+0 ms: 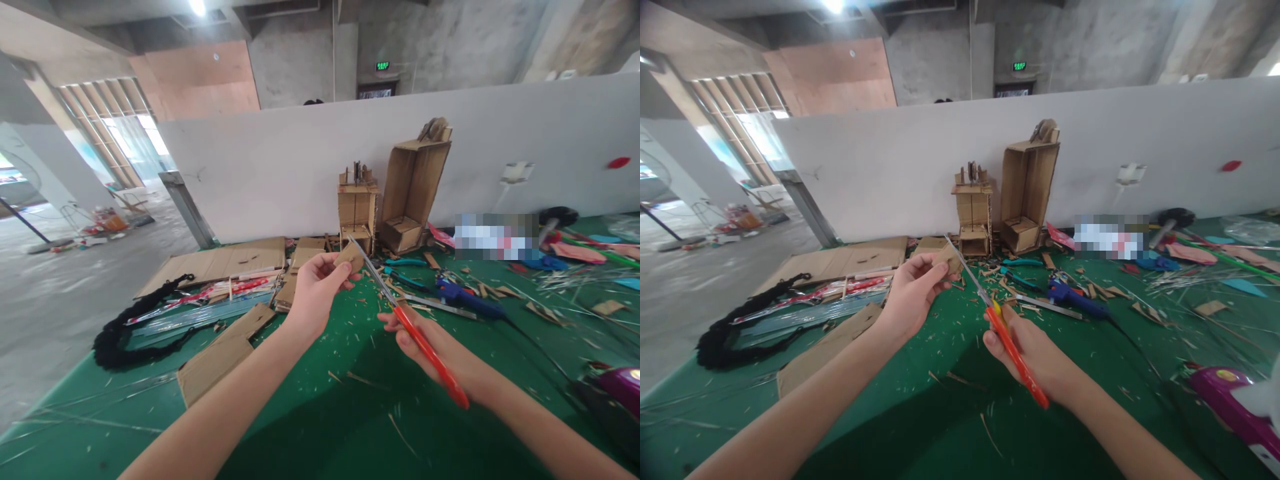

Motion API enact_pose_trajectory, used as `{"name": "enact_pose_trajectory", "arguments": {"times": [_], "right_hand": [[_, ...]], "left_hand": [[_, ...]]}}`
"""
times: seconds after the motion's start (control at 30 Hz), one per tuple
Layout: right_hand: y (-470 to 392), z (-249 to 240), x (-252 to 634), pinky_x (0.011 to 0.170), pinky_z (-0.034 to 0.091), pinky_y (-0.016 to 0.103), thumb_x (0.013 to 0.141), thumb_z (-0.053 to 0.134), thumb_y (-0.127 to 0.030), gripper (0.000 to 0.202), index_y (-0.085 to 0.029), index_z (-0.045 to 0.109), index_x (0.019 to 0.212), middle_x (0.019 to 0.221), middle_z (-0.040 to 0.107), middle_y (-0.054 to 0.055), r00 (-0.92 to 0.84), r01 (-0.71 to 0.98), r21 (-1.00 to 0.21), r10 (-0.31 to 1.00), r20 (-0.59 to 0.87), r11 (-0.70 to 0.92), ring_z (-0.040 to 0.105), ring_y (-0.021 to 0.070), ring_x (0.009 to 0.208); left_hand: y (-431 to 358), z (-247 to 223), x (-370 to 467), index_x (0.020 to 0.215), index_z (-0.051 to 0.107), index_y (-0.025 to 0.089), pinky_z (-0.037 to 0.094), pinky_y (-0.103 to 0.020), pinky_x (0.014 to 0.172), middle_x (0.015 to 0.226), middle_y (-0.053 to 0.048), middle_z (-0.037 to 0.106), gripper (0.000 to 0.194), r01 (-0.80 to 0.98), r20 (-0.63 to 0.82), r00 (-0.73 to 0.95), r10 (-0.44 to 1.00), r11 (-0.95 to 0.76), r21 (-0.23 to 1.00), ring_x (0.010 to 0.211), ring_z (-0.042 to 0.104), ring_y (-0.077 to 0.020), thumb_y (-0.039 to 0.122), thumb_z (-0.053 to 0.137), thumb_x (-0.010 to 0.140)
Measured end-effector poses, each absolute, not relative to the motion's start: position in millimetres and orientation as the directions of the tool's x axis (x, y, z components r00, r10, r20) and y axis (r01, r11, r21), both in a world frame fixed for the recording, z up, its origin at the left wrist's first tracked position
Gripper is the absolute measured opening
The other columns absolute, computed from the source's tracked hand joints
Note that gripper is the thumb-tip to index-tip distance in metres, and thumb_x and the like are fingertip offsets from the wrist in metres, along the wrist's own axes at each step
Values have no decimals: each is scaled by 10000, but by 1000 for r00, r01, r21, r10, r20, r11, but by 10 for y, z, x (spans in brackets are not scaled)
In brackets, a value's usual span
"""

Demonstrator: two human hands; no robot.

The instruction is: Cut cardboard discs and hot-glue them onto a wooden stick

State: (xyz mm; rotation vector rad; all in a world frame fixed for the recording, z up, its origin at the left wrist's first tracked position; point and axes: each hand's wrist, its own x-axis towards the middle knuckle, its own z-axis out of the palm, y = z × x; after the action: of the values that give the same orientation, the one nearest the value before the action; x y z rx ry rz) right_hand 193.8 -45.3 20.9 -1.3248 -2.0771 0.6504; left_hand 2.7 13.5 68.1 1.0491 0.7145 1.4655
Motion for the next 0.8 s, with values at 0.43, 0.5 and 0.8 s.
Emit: {"name": "enact_pose_trajectory", "arguments": {"times": [0.43, 0.5, 0.8], "right_hand": [[-431, 278, 1854, 526, 338, 312, 897, 278, -515, 369, -246, 363, 659, 625, 583, 44, -227, 870, -397, 953, 202, 292, 534, 208, 535], [-443, 281, 1834, 524, 328, 311, 896, 275, -516, 379, -248, 361, 643, 604, 582, 47, -207, 876, -396, 956, 207, 275, 534, 211, 528], [-386, 230, 1906, 532, 399, 316, 871, 346, -520, 326, -232, 451, 758, 624, 608, 41, -238, 815, -482, 944, 229, 323, 579, 219, 560]], "left_hand": [[120, 673, 13, 774, 620, 119, 498, -239, 584, 681, -14, 652, 187, -403, 246, 91, 965, -190, 895, 626, 662, -136, 229, 727, 668], [115, 667, 20, 764, 616, 118, 500, -243, 593, 663, -11, 646, 182, -406, 237, 93, 967, -180, 896, 622, 660, -136, 227, 726, 668], [106, 699, 29, 773, 596, 149, 421, -192, 514, 685, 21, 585, 190, -527, 218, 83, 972, -143, 838, 581, 569, -75, 203, 729, 648]]}}
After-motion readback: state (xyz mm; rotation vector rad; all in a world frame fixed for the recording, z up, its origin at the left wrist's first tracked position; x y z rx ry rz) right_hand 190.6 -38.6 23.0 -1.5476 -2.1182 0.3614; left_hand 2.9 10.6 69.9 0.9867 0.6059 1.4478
